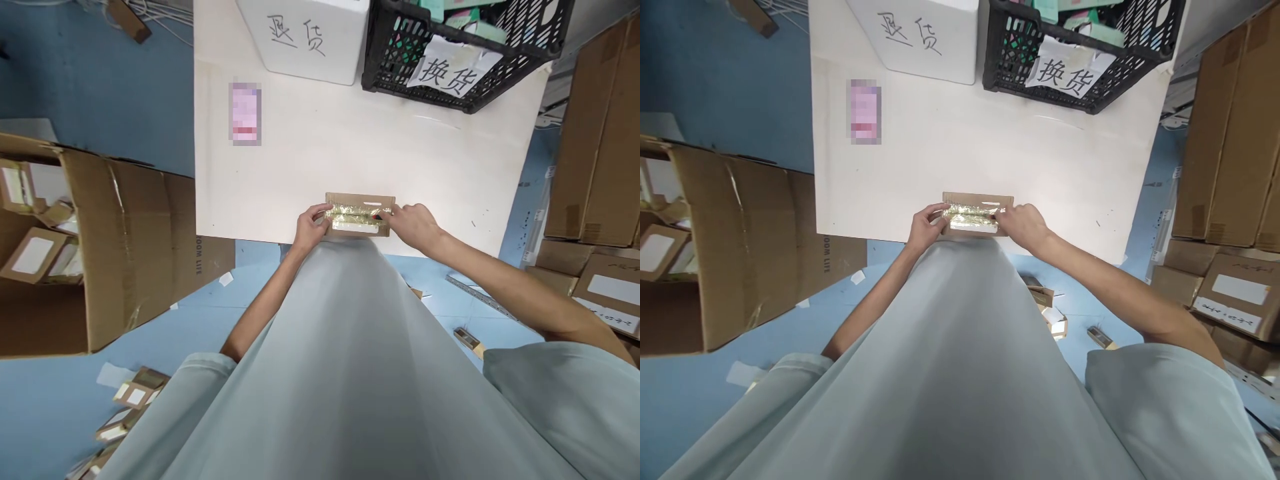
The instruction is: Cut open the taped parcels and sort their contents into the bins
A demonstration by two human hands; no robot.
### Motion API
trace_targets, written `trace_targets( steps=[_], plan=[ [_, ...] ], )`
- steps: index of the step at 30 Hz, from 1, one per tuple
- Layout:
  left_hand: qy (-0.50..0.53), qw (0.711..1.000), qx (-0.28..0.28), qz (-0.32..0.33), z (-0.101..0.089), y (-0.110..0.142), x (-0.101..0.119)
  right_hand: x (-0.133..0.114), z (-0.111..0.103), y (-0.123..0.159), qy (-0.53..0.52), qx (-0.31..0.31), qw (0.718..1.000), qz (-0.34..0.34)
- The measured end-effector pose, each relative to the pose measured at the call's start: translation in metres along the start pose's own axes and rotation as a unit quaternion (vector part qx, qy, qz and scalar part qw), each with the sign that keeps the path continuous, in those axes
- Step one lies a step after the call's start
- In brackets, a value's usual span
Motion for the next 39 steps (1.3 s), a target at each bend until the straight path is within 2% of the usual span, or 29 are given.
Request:
trace_targets(
  steps=[5,10,13,15,17,19,20,22,24,25,27,32,36,39],
  plan=[
    [-0.010,1.000,-0.018,0.002,0.009,0.000,0.003,0.038,0.032,0.029,0.007,-0.030,0.998,0.059],
    [-0.020,1.000,-0.022,0.006,0.017,0.001,0.006,0.053,0.058,0.037,-0.012,0.006,0.998,0.055],
    [-0.027,0.999,-0.020,0.013,0.011,0.004,0.005,0.062,0.078,0.034,-0.056,0.038,0.995,0.077],
    [-0.050,0.999,-0.012,0.018,-0.001,0.008,0.003,0.061,0.088,0.026,-0.089,0.073,0.989,0.088],
    [-0.109,0.993,0.020,0.037,-0.018,0.012,0.007,0.052,0.090,0.013,-0.115,0.115,0.983,0.086],
    [-0.195,0.975,0.059,0.087,-0.028,0.015,0.019,0.039,0.087,-0.002,-0.132,0.151,0.977,0.077],
    [-0.236,0.962,0.063,0.124,-0.027,0.015,0.027,0.032,0.083,-0.010,-0.138,0.165,0.974,0.073],
    [-0.296,0.933,0.016,0.204,-0.009,0.012,0.043,0.021,0.075,-0.021,-0.143,0.183,0.971,0.061],
    [-0.320,0.908,-0.083,0.257,0.021,0.004,0.051,0.016,0.069,-0.026,-0.140,0.188,0.971,0.050],
    [-0.321,0.901,-0.123,0.264,0.035,-0.001,0.052,0.015,0.066,-0.026,-0.137,0.187,0.972,0.047],
    [-0.307,0.904,-0.160,0.250,0.054,-0.012,0.049,0.016,0.062,-0.020,-0.130,0.186,0.973,0.046],
    [-0.268,0.932,-0.138,0.199,0.066,-0.018,0.036,0.006,0.058,0.006,-0.149,0.161,0.970,0.105],
    [-0.265,0.938,-0.124,0.187,0.071,-0.012,0.034,-0.016,0.054,0.023,-0.238,0.129,0.943,0.195],
    [-0.257,0.941,-0.118,0.187,0.074,-0.010,0.035,-0.034,0.048,0.023,-0.294,0.106,0.927,0.210]
  ],
)
Point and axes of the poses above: each hand's wrist, its own y-axis away from the middle knuckle, its own z-axis out of the palm, x = y × z, the point moved 6 cm from there along -y, towards the middle knuckle, and after that the axes turned 4 degrees about -z, right-handed, at the moved point
